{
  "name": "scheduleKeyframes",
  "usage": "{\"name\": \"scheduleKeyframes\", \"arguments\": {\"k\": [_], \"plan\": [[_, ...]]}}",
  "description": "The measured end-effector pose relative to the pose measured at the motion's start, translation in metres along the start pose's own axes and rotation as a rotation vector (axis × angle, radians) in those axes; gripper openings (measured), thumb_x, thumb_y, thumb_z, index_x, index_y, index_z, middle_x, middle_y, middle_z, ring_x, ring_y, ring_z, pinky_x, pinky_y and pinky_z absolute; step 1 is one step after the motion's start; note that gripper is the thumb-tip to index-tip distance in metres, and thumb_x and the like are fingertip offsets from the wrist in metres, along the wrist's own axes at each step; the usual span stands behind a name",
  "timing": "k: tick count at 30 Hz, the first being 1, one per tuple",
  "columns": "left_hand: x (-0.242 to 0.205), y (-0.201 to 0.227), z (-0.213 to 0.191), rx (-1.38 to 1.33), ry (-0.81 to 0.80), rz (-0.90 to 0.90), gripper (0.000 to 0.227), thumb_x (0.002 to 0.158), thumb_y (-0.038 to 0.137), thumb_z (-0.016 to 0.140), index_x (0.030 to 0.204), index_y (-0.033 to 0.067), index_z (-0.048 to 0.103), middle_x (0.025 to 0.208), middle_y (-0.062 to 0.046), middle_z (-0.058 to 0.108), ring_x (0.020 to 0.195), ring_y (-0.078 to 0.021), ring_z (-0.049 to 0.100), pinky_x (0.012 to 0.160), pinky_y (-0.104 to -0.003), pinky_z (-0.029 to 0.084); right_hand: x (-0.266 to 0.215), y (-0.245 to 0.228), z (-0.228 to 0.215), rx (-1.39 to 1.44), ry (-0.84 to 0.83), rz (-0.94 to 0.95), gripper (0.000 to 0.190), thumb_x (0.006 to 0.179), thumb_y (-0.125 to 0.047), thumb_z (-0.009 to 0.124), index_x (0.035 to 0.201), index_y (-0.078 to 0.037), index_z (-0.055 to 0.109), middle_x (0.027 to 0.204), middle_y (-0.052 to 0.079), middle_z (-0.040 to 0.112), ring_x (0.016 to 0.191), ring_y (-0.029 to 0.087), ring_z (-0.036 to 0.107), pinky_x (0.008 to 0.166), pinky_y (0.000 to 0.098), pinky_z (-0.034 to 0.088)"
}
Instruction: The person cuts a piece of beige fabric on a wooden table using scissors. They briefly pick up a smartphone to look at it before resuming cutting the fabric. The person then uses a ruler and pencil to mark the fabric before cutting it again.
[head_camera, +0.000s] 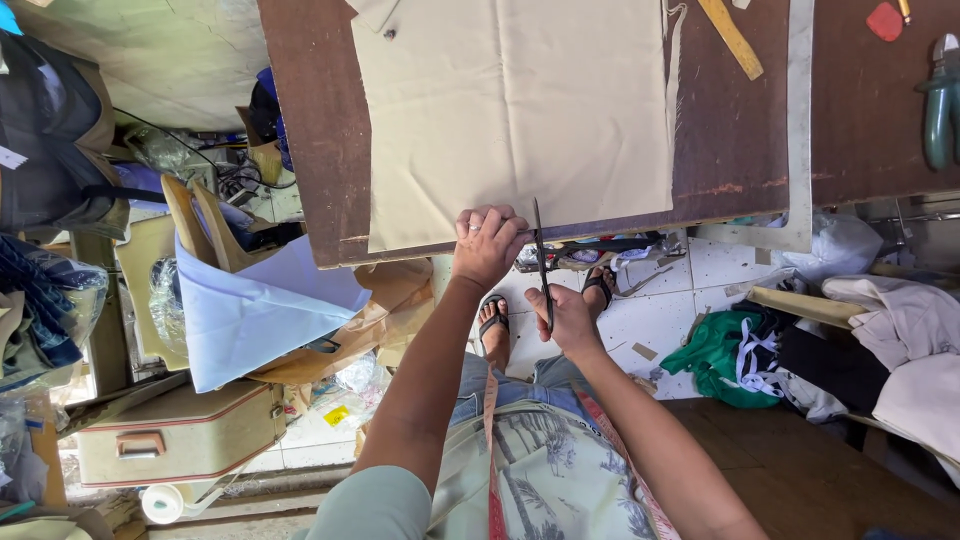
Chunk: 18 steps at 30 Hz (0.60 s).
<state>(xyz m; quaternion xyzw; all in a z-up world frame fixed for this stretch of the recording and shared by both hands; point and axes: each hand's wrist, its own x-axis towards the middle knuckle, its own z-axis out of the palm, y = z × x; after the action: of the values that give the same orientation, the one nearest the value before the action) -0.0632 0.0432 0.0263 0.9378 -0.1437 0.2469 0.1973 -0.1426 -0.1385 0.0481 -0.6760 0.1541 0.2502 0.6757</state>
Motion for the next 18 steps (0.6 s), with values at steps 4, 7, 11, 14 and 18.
{"name": "scheduleKeyframes", "arguments": {"k": [4,7,11,14,18], "plan": [[-0.004,-0.003,0.004,0.003,-0.014,-0.002,0.019,0.094,0.046,0.067,0.106,0.0314,0.064,0.100,0.005,0.056,0.103,-0.0187,0.055,0.101,-0.039,0.037,-0.009,-0.014,0.003,0.008,0.001,0.010,0.046,0.094,-0.027,0.078,0.063,-0.002,0.056,0.044,0.012,0.054,0.031,0.017,0.057,0.031,0.0236,0.044],[-0.002,-0.002,0.004,0.007,-0.015,-0.005,0.019,0.094,0.046,0.067,0.105,0.0314,0.064,0.100,0.005,0.056,0.103,-0.0188,0.055,0.101,-0.039,0.037,-0.001,0.001,0.001,-0.002,0.005,0.042,0.046,0.093,-0.030,0.080,0.064,-0.002,0.057,0.044,0.013,0.055,0.031,0.019,0.058,0.031,0.0235,0.044],[-0.004,-0.004,0.005,-0.019,-0.016,-0.005,0.019,0.097,0.046,0.064,0.106,0.0303,0.064,0.100,0.005,0.056,0.104,-0.0193,0.056,0.101,-0.039,0.038,-0.005,-0.002,-0.002,0.028,0.004,0.084,0.042,0.093,-0.028,0.079,0.068,-0.002,0.058,0.046,0.013,0.057,0.032,0.020,0.058,0.031,0.0256,0.046],[-0.005,-0.005,0.009,-0.007,-0.019,-0.013,0.020,0.095,0.048,0.066,0.106,0.0309,0.064,0.100,0.006,0.056,0.105,-0.0181,0.055,0.102,-0.039,0.037,-0.006,-0.003,-0.002,0.039,0.020,0.135,0.039,0.093,-0.024,0.077,0.069,-0.002,0.056,0.045,0.013,0.054,0.030,0.020,0.056,0.031,0.0246,0.045],[-0.004,-0.003,0.004,-0.006,-0.024,-0.012,0.020,0.096,0.047,0.065,0.107,0.0313,0.065,0.100,0.005,0.056,0.102,-0.0195,0.055,0.101,-0.039,0.038,-0.003,-0.007,-0.004,0.033,0.039,0.144,0.043,0.093,-0.030,0.079,0.068,-0.003,0.058,0.045,0.014,0.056,0.030,0.021,0.057,0.027,0.0260,0.043]]}}
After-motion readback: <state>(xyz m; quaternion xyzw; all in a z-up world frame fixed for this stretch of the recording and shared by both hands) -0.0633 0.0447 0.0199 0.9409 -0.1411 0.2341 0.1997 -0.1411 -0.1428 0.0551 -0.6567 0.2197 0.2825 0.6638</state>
